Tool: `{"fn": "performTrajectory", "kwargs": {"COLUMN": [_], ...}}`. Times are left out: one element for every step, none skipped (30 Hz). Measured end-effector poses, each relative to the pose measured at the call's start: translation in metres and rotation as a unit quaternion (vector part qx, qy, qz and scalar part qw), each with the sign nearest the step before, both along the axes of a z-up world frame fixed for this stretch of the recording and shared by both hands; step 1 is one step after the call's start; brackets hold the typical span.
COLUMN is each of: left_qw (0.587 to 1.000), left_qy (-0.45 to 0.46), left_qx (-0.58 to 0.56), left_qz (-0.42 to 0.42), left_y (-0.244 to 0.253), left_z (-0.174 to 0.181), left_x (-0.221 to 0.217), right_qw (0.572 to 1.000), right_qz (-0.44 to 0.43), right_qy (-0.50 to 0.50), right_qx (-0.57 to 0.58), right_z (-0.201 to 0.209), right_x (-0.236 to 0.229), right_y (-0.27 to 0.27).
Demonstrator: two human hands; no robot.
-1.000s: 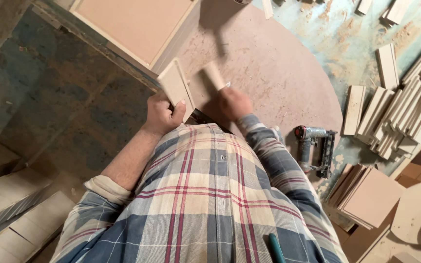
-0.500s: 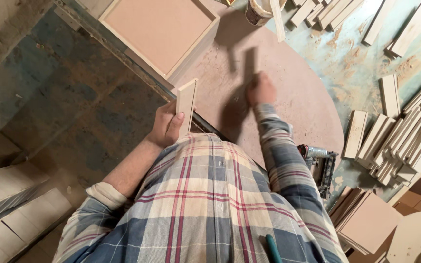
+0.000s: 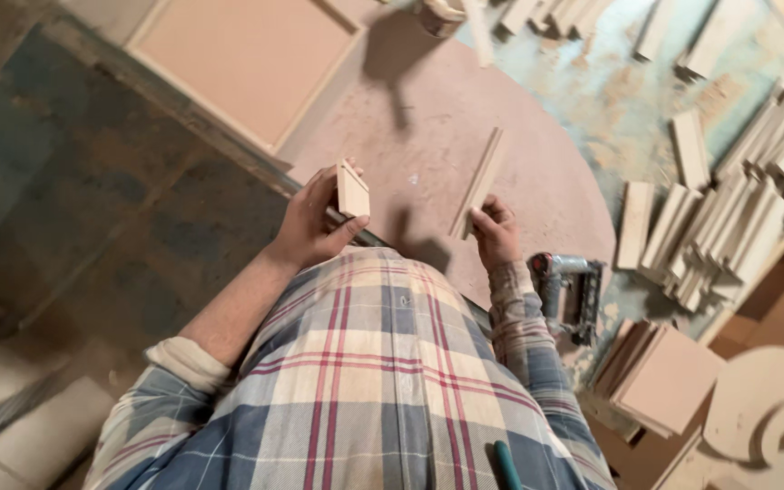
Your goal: The person assembles small wooden boxes by applying glue to wooden pieces and fastening them with a nail gun. They handle multiple pieces, align them, and secure them into box shapes on a workbench.
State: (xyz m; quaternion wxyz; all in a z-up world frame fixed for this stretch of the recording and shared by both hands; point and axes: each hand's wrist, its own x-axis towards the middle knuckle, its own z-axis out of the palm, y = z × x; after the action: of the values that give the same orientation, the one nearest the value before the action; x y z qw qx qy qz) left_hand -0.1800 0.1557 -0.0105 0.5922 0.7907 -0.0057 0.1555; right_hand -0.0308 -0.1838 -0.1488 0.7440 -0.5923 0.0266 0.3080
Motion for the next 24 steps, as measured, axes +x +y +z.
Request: {"fn": "performTrajectory", "kwargs": {"left_qw": [1.000,1.000,0.999,0.997,0.997,0.996,0.995,0.993,0.992,0.990,0.986,0.976,0.960,0.961,0.962,0.961,0.967,0.971,0.973,0.974,0.974,0.973,0.971,0.968], "left_qy": [-0.003,0.007,0.016,0.023,0.012,0.003,-0.006,-0.014,-0.022,-0.032,0.043,0.121,0.198,0.174,0.151,0.117,0.097,0.087,0.076,0.070,0.063,0.058,0.062,0.078], "left_qx": [-0.015,0.005,0.024,0.047,0.053,0.060,0.067,0.075,0.082,0.089,0.100,0.109,0.118,0.132,0.145,0.165,0.130,0.085,0.040,0.059,0.077,0.098,0.103,0.102], "left_qz": [-0.016,-0.027,-0.038,-0.048,-0.060,-0.068,-0.077,-0.087,-0.097,-0.105,-0.124,-0.142,-0.159,-0.167,-0.176,-0.186,-0.197,-0.206,-0.213,-0.209,-0.204,-0.201,-0.209,-0.216], "left_y": [-0.003,-0.006,-0.010,-0.012,-0.015,-0.016,-0.019,-0.021,-0.024,-0.027,-0.029,-0.034,-0.037,-0.042,-0.046,-0.045,-0.042,-0.047,-0.052,-0.055,-0.059,-0.060,-0.061,-0.066], "left_z": [0.000,0.000,-0.001,-0.002,-0.005,-0.007,-0.011,-0.015,-0.020,-0.026,-0.034,-0.043,-0.053,-0.062,-0.071,-0.076,-0.080,-0.084,-0.087,-0.088,-0.087,-0.086,-0.085,-0.086], "left_x": [0.006,0.009,0.012,0.016,0.020,0.022,0.023,0.026,0.030,0.035,0.044,0.053,0.060,0.060,0.060,0.071,0.080,0.073,0.064,0.066,0.067,0.072,0.078,0.073], "right_qw": [0.999,0.995,0.995,0.994,0.992,0.988,0.975,0.954,0.921,0.869,0.801,0.784,0.764,0.741,0.822,0.890,0.941,0.956,0.966,0.971,0.969,0.968,0.966,0.961], "right_qz": [-0.032,-0.065,-0.086,-0.106,-0.125,-0.128,-0.129,-0.126,-0.092,-0.055,-0.017,0.030,0.077,0.130,0.085,0.029,-0.026,-0.039,-0.051,-0.065,-0.052,-0.041,-0.031,-0.028], "right_qy": [0.023,0.048,0.035,0.021,0.007,-0.067,-0.139,-0.212,-0.229,-0.243,-0.250,-0.222,-0.193,-0.162,-0.125,-0.093,-0.061,-0.095,-0.129,-0.173,-0.190,-0.205,-0.220,-0.218], "right_qx": [0.032,0.063,0.040,0.020,-0.001,-0.058,-0.116,-0.171,-0.302,-0.427,-0.544,-0.579,-0.610,-0.639,-0.548,-0.445,-0.331,-0.275,-0.217,-0.153,-0.149,-0.142,-0.135,-0.168], "right_z": [0.002,0.005,0.009,0.013,0.017,0.020,0.024,0.027,0.030,0.032,0.032,0.030,0.027,0.023,0.020,0.015,0.012,0.012,0.014,0.015,0.018,0.022,0.025,0.029], "right_x": [0.001,-0.006,-0.013,-0.019,-0.026,-0.031,-0.038,-0.043,-0.050,-0.052,-0.054,-0.057,-0.060,-0.066,-0.072,-0.066,-0.061,-0.067,-0.074,-0.066,-0.058,-0.051,-0.045,-0.051], "right_y": [-0.015,-0.029,-0.039,-0.044,-0.046,-0.044,-0.040,-0.035,-0.029,-0.024,-0.019,-0.018,-0.019,-0.023,-0.029,-0.031,-0.033,-0.043,-0.053,-0.056,-0.058,-0.054,-0.048,-0.043]}}
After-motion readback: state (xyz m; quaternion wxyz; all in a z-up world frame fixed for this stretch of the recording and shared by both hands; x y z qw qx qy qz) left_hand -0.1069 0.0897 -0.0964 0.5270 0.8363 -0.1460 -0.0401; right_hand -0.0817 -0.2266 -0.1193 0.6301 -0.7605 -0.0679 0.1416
